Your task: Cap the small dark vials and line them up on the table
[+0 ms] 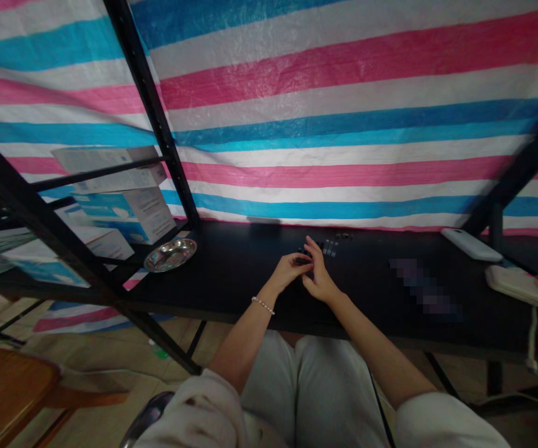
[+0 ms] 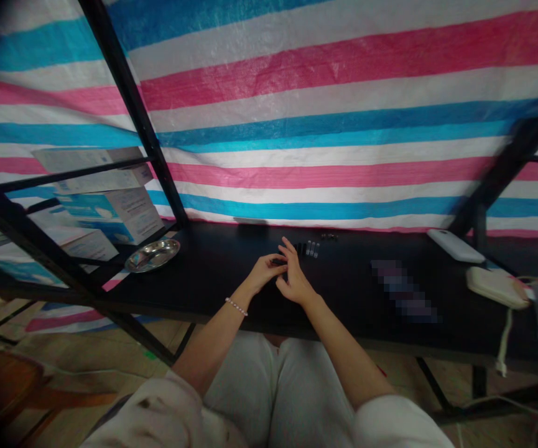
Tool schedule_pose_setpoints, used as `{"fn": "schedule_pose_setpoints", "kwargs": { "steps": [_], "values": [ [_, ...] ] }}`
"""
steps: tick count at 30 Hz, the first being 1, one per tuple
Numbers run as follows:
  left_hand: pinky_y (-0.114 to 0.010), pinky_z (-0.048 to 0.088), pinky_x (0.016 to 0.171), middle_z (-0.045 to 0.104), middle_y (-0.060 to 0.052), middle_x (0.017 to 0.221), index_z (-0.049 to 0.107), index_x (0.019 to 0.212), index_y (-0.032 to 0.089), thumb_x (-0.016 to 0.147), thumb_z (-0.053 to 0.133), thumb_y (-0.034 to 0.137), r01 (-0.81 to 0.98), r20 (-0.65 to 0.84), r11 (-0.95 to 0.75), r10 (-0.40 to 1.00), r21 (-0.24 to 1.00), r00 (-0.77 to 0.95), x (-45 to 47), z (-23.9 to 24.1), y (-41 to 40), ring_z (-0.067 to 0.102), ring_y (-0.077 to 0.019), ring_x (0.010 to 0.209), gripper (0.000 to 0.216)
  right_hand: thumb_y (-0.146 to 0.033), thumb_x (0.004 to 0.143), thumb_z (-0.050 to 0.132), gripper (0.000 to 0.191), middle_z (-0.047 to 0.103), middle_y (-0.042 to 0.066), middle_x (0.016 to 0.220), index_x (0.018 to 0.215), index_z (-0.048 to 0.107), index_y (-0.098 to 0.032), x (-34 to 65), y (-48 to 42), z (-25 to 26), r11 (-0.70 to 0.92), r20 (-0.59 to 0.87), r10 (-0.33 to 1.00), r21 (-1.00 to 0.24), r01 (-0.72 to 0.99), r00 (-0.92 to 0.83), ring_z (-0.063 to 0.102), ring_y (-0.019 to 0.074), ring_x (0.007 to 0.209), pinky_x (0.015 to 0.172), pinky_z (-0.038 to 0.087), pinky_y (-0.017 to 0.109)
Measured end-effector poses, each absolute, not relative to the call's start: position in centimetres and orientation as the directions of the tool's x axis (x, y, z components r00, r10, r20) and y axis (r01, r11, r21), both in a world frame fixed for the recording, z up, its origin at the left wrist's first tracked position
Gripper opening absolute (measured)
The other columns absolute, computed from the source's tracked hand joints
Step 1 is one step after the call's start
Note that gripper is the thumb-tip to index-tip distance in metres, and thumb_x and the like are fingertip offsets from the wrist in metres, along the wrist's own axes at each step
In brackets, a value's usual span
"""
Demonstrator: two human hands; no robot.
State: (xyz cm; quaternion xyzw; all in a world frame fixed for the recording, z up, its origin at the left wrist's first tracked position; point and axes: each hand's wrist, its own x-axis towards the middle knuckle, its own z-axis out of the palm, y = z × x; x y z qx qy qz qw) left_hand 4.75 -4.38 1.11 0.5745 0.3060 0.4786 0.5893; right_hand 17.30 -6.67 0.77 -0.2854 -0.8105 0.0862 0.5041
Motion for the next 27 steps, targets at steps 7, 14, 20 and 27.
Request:
{"fn": "schedule_pose_setpoints", "kwargs": {
  "steps": [7,14,20,27],
  "values": [
    [-0.019,0.039,0.042,0.064,-0.004,0.062,0.061,0.082,0.010,0.063,0.071,0.029,0.001,0.175,-0.177,0.978,0.984,0.115,2.0,1.9,-2.9,0.049,-0.0066,0.040,0.029,-0.013,0.070,0.047,0.056,0.037,0.012,0.133,0.124,0.035,-0.023,18.8,-5.7,0.5,0.773,0.866,0.499,-0.458,0.439,0.026,0.036,0.0275,0.125,0.102,0.030,0.055],
    [-0.019,0.037,0.039,0.060,-0.003,0.050,0.064,0.066,0.011,0.057,0.066,0.010,0.585,0.046,-0.202,0.962,0.786,0.270,-0.2,1.5,0.6,0.049,-0.0092,0.037,0.009,-0.008,0.067,0.044,0.051,0.047,0.010,0.119,0.116,0.041,-0.023,19.1,-4.9,-0.2,0.718,0.845,0.507,-0.523,0.459,0.171,0.049,0.0247,0.108,0.088,0.043,0.047],
    [-0.020,0.039,0.041,0.054,0.000,0.043,0.063,0.056,0.012,0.053,0.066,0.009,0.624,0.056,-0.282,0.933,0.729,0.356,1.5,1.3,2.4,0.046,-0.0090,0.034,0.005,-0.007,0.066,0.043,0.051,0.048,0.010,0.115,0.114,0.042,-0.024,19.3,-4.6,-0.3,0.710,0.846,0.503,-0.521,0.473,0.176,0.052,0.0224,0.096,0.080,0.045,0.043],
    [-0.020,0.039,0.042,0.052,0.002,0.041,0.059,0.051,0.012,0.054,0.071,0.012,0.627,0.059,-0.314,0.918,0.713,0.393,2.2,1.1,3.0,0.047,-0.0084,0.037,0.012,-0.006,0.064,0.044,0.050,0.049,0.009,0.113,0.112,0.045,-0.023,19.4,-4.5,-0.3,0.707,0.829,0.525,-0.551,0.443,0.193,0.053,0.0200,0.090,0.079,0.044,0.040]
  ]
}}
